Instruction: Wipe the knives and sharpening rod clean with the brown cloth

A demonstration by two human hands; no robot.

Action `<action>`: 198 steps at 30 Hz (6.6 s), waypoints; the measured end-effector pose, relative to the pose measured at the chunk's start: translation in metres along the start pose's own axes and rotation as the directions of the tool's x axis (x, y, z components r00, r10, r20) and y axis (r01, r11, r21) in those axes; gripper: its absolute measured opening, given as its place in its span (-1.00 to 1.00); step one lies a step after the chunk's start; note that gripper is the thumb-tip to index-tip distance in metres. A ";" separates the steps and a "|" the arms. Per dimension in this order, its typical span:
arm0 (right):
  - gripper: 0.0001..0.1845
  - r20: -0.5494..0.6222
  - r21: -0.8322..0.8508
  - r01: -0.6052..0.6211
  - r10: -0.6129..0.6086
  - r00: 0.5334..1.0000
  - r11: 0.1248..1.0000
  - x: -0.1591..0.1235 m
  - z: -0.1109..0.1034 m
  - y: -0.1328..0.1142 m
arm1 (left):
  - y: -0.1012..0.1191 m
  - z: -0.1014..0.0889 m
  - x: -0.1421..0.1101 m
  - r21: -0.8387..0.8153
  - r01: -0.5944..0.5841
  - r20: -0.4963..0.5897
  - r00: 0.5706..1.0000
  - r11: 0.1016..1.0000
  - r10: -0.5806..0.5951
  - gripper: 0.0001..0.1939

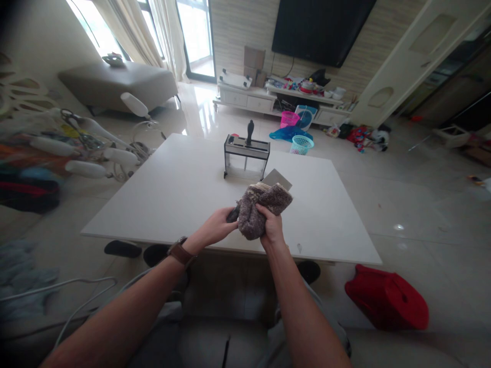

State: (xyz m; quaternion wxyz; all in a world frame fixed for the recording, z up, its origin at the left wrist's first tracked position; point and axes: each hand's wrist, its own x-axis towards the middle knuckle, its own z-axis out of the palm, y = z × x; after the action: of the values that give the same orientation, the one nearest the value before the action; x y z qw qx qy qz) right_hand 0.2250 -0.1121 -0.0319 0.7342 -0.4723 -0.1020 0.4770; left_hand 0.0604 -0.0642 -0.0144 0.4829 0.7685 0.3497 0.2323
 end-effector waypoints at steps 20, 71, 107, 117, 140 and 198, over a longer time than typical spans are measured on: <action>-0.49 0.194 -0.525 -0.082 0.213 0.958 0.847 0.001 -0.040 -0.053 | -0.037 -0.086 -0.015 0.309 0.162 0.322 0.909 0.937 -0.263 -0.73; -0.49 0.276 -0.515 0.057 0.103 0.955 0.856 0.026 -0.059 -0.034 | -0.043 -0.065 0.005 0.480 0.046 0.151 0.979 0.876 -0.134 -0.86; -0.53 0.033 0.080 0.136 -0.139 0.990 0.988 0.035 0.005 -0.013 | -0.023 0.008 0.031 0.072 0.103 -0.093 0.991 0.992 -0.096 -0.79; -0.59 -0.003 0.081 0.065 -0.065 0.998 0.995 0.038 0.005 -0.008 | -0.022 0.013 0.030 -0.022 0.133 -0.064 0.989 0.991 -0.134 -0.82; -0.60 0.025 0.035 0.014 -0.015 1.000 0.999 0.039 0.003 -0.003 | -0.021 0.016 0.031 -0.092 0.140 -0.060 0.988 0.986 -0.145 -0.77; -0.58 0.049 0.008 -0.022 0.022 0.999 1.000 0.028 0.010 0.013 | -0.017 0.009 0.026 -0.114 0.108 -0.097 0.988 0.988 -0.119 -0.82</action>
State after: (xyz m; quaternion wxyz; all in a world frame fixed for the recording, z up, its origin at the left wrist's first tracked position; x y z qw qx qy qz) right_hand 0.2256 -0.0830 -0.0458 0.7282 -0.4586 -0.1127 0.4967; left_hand 0.0780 -0.0447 -0.0336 0.5177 0.7068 0.4042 0.2627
